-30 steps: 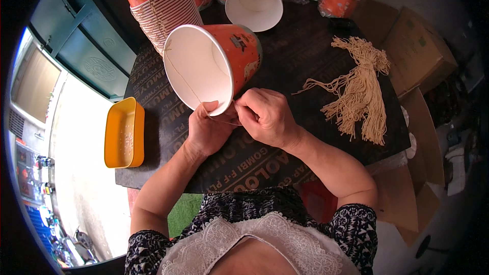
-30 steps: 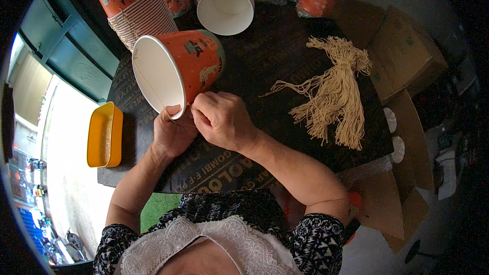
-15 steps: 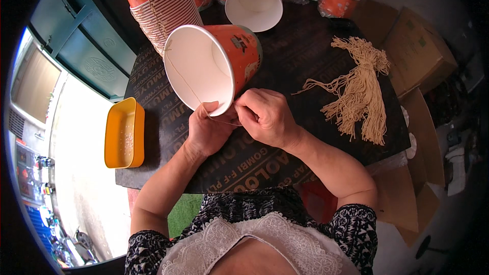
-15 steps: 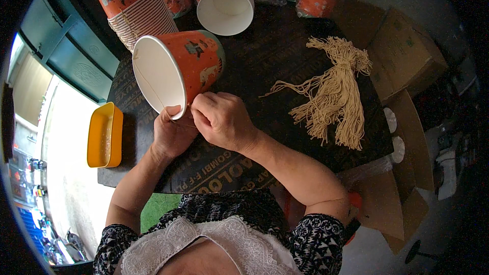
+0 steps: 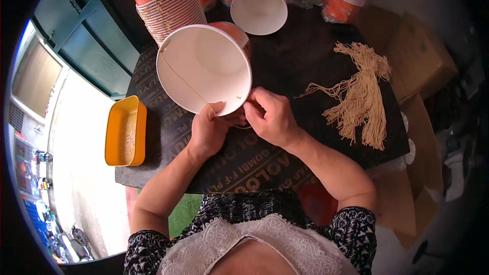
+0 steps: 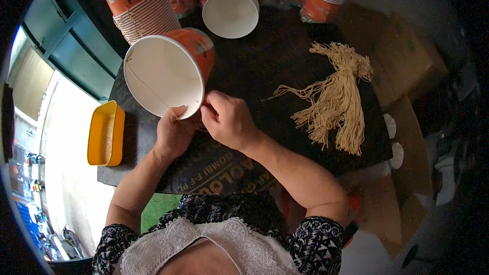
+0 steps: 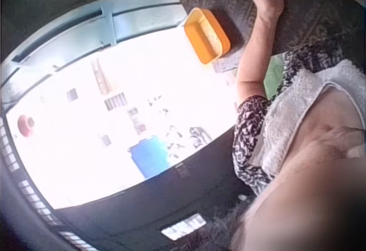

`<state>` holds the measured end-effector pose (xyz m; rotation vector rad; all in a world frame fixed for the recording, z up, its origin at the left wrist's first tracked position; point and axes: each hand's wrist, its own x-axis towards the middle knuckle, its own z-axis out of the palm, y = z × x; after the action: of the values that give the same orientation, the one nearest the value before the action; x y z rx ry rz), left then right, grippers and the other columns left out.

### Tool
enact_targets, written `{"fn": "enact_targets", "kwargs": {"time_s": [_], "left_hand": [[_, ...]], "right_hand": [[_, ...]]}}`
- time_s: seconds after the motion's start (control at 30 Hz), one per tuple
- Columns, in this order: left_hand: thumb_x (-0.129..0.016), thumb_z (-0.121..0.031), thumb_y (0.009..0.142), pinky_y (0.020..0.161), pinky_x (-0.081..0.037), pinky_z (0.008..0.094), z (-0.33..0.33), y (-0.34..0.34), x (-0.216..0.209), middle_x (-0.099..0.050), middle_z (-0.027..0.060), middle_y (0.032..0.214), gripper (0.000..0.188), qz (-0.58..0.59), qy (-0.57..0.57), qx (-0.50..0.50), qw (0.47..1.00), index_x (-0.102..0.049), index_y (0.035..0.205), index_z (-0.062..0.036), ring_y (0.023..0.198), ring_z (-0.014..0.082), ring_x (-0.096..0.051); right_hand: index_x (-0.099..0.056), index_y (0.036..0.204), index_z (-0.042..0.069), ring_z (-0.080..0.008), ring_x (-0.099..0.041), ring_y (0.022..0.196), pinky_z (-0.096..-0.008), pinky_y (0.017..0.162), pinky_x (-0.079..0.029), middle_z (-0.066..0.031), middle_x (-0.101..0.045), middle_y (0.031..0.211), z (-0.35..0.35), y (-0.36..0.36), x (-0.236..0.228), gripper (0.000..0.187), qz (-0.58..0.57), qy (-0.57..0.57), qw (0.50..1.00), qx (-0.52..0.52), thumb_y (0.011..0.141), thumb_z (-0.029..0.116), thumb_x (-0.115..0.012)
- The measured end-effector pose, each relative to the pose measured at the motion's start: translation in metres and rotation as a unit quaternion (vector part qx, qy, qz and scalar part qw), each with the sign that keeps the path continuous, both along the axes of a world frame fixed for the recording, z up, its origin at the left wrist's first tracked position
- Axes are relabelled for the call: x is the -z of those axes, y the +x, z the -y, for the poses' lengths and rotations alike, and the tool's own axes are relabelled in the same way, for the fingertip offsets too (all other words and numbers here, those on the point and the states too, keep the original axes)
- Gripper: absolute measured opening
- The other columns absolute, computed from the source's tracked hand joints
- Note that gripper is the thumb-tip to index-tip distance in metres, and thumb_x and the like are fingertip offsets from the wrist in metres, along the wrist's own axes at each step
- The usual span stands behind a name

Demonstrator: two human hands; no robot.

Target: Attaching string handles to printed paper buckets.

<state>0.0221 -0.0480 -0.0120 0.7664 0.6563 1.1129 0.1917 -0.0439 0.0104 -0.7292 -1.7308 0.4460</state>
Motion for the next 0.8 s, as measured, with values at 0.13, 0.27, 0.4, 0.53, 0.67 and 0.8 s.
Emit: {"fn": "enact_targets", "kwargs": {"time_s": [0.13,0.27,0.4,0.53,0.67,0.8], "left_hand": [[-0.043,-0.018,0.089,0.080,-0.052,0.0401,0.001,-0.002,0.004,-0.066,0.0170,0.099,0.037,-0.011,0.017,-0.050,0.999,-0.055,0.113,0.0072,0.084,0.0274,-0.064],[-0.046,-0.019,0.090,0.075,-0.052,0.0371,0.001,-0.003,0.004,-0.065,0.0162,0.098,0.034,-0.054,0.036,-0.078,0.995,-0.054,0.112,0.0064,0.080,0.0257,-0.064],[-0.046,-0.022,0.092,0.070,-0.052,0.0340,0.001,-0.005,0.005,-0.064,0.0151,0.097,0.034,-0.102,0.078,-0.069,0.989,-0.054,0.111,0.0048,0.077,0.0221,-0.063],[-0.048,-0.027,0.094,0.062,-0.052,0.0309,0.004,-0.001,-0.005,-0.065,0.0144,0.091,0.035,-0.104,0.069,-0.019,0.992,-0.055,0.110,0.0038,0.070,0.0196,-0.062],[-0.057,-0.035,0.094,0.052,-0.050,0.0264,0.009,-0.002,-0.015,-0.065,0.0125,0.074,0.038,-0.114,0.013,0.082,0.990,-0.059,0.104,0.0019,0.060,0.0162,-0.061],[-0.067,-0.033,0.088,0.050,-0.048,0.0242,0.012,-0.003,-0.020,-0.064,0.0087,0.066,0.034,-0.176,0.039,0.156,0.971,-0.065,0.087,0.0009,0.057,0.0136,-0.060]], "right_hand": [[-0.054,0.077,-0.001,-0.0191,-0.055,0.052,-0.0327,0.049,-0.043,-0.0114,-0.056,0.062,0.001,0.002,0.001,0.014,-0.028,-0.118,0.991,-0.052,0.084,0.008,-0.061],[-0.058,0.076,-0.002,-0.0100,-0.052,0.055,-0.0293,0.049,-0.042,-0.0057,-0.058,0.061,-0.003,-0.002,0.012,0.024,-0.084,-0.215,0.972,-0.037,0.090,0.017,-0.060],[-0.058,0.075,-0.002,-0.0091,-0.052,0.054,-0.0280,0.049,-0.042,-0.0034,-0.058,0.061,-0.001,-0.005,0.008,0.023,-0.123,-0.264,0.955,-0.061,0.091,0.015,-0.057],[-0.057,0.074,-0.001,-0.0072,-0.051,0.053,-0.0258,0.047,-0.041,-0.0024,-0.058,0.062,0.001,-0.005,0.006,0.023,-0.177,-0.348,0.919,-0.058,0.093,0.013,-0.054],[-0.056,0.073,0.000,-0.0076,-0.051,0.051,-0.0255,0.046,-0.041,-0.0023,-0.057,0.061,-0.002,-0.006,0.007,0.024,-0.190,-0.352,0.916,-0.035,0.093,0.012,-0.053],[-0.057,0.073,0.000,-0.0079,-0.051,0.051,-0.0254,0.045,-0.040,-0.0023,-0.057,0.060,-0.004,-0.005,0.009,0.024,-0.209,-0.363,0.907,-0.036,0.093,0.012,-0.053]]}}
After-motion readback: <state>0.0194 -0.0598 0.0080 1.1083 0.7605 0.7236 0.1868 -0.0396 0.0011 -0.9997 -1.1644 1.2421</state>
